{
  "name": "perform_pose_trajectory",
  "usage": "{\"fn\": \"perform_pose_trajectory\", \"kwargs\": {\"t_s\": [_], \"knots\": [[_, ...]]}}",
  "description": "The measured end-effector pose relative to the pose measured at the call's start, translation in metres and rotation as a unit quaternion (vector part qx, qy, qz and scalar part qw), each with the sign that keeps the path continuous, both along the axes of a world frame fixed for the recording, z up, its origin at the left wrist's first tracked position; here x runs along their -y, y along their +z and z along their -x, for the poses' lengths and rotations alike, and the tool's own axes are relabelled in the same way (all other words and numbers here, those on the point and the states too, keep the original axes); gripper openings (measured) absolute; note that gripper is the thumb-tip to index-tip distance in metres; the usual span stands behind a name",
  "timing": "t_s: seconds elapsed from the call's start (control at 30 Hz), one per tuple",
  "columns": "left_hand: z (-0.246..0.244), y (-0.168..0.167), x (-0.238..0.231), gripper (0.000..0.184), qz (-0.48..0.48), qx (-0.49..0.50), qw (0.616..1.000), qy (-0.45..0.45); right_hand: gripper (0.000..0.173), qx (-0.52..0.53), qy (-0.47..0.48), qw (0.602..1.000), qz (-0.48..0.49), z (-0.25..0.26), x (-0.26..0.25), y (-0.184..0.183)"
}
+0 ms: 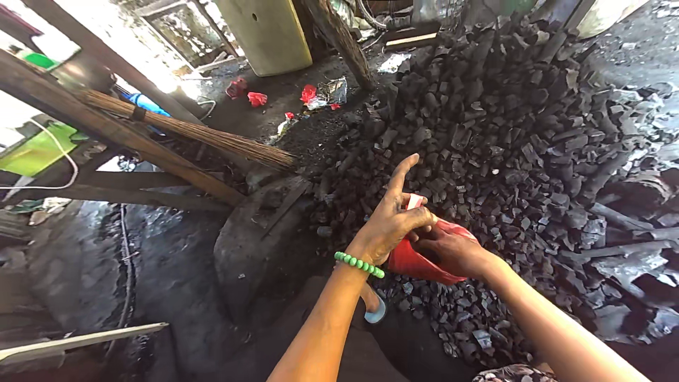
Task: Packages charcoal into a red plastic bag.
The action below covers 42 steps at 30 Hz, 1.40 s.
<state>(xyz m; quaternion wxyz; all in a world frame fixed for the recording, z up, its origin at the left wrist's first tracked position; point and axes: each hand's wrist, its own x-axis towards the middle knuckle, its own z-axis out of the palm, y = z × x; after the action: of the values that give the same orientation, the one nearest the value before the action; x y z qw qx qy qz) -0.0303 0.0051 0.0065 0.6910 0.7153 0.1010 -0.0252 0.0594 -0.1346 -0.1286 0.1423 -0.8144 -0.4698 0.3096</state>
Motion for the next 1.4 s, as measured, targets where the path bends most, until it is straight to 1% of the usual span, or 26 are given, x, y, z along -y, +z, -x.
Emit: {"fn": "perform_pose_trajectory", "kwargs": {"t_s": [0.07,0.1,0.17,0.2,0.23,0.27,0.3,0.33,0.37,0.4,0.43,0.47,0.53,0.6,0.77,0.9,0.97,1.0,1.07,1.13,1.17,1.2,1.23,1.27,1.37,1.4], "knots": [[0.001,0.002,0.000,0.089,0.009,-0.015,0.999,0.040,0.034,0.004,0.019,0.998,0.056,-0.001,0.013,0.004],[0.003,0.003,-0.001,0.087,0.017,-0.021,0.998,0.058,0.027,0.001,0.012,1.000,0.024,-0.004,0.024,0.006],[0.004,0.004,-0.003,0.083,0.032,-0.023,0.994,0.101,0.019,-0.024,-0.056,0.980,-0.189,-0.011,0.051,-0.003],[0.005,0.006,-0.004,0.081,0.041,-0.022,0.991,0.126,0.020,-0.069,-0.119,0.942,-0.305,-0.013,0.059,-0.012],[0.007,0.008,-0.005,0.079,0.052,-0.017,0.987,0.150,0.021,-0.129,-0.200,0.883,-0.404,-0.013,0.061,-0.023],[0.008,0.010,-0.006,0.077,0.062,-0.002,0.984,0.169,0.021,-0.178,-0.281,0.816,-0.473,-0.012,0.058,-0.039],[0.010,0.012,-0.008,0.078,0.071,0.016,0.981,0.178,0.020,-0.184,-0.351,0.781,-0.481,-0.011,0.054,-0.060],[0.011,0.014,-0.008,0.078,0.075,0.037,0.980,0.182,0.024,-0.165,-0.395,0.795,-0.431,-0.008,0.050,-0.085],[0.013,0.015,-0.010,0.078,0.078,0.056,0.979,0.183,0.030,-0.146,-0.398,0.836,-0.347,-0.001,0.046,-0.113],[0.014,0.016,-0.011,0.078,0.080,0.068,0.977,0.183,0.036,-0.128,-0.347,0.898,-0.239,0.010,0.039,-0.138],[0.015,0.016,-0.012,0.079,0.082,0.075,0.976,0.186,0.036,-0.101,-0.253,0.953,-0.133,0.026,0.030,-0.158],[0.015,0.016,-0.014,0.079,0.080,0.077,0.976,0.189,0.039,-0.071,-0.150,0.986,-0.031,0.045,0.020,-0.172],[0.015,0.016,-0.016,0.081,0.073,0.073,0.975,0.197,0.048,-0.027,-0.029,0.995,0.091,0.078,0.010,-0.191],[0.016,0.015,-0.018,0.081,0.059,0.073,0.975,0.203,0.063,0.015,-0.020,0.993,0.112,0.092,0.019,-0.210],[0.017,0.013,-0.026,0.079,0.015,0.077,0.974,0.213,0.055,-0.003,-0.074,0.992,0.104,0.063,0.054,-0.202],[0.016,0.011,-0.026,0.079,0.018,0.051,0.975,0.216,0.061,-0.073,-0.228,0.969,0.069,0.023,0.084,-0.211],[0.015,0.010,-0.024,0.080,0.012,0.040,0.980,0.197,0.066,-0.161,-0.315,0.935,-0.030,0.005,0.097,-0.204],[0.014,0.009,-0.023,0.079,0.014,0.035,0.982,0.185,0.063,-0.216,-0.375,0.896,-0.103,0.000,0.100,-0.190],[0.013,0.007,-0.018,0.076,0.012,0.025,0.988,0.150,0.053,-0.318,-0.467,0.783,-0.260,-0.008,0.095,-0.149],[0.011,0.002,-0.011,0.077,0.005,0.016,0.994,0.109,0.045,-0.380,-0.487,0.677,-0.401,-0.015,0.085,-0.098],[0.010,0.000,-0.007,0.079,0.000,0.014,0.996,0.090,0.044,-0.389,-0.468,0.648,-0.458,-0.017,0.079,-0.073],[0.008,-0.003,-0.003,0.080,0.000,0.014,0.997,0.072,0.044,-0.387,-0.432,0.639,-0.506,-0.017,0.073,-0.050],[0.006,-0.006,0.001,0.081,0.001,0.017,0.998,0.057,0.046,-0.375,-0.381,0.652,-0.538,-0.015,0.066,-0.032],[0.005,-0.008,0.005,0.082,0.005,0.019,0.999,0.043,0.048,-0.340,-0.327,0.692,-0.546,-0.012,0.059,-0.019],[-0.001,-0.008,0.013,0.083,0.015,0.023,0.999,0.017,0.043,-0.115,-0.175,0.868,-0.450,0.000,0.037,-0.009],[-0.003,-0.007,0.015,0.083,0.020,0.023,0.999,0.016,0.040,-0.035,-0.129,0.905,-0.404,0.002,0.031,-0.011]]}}
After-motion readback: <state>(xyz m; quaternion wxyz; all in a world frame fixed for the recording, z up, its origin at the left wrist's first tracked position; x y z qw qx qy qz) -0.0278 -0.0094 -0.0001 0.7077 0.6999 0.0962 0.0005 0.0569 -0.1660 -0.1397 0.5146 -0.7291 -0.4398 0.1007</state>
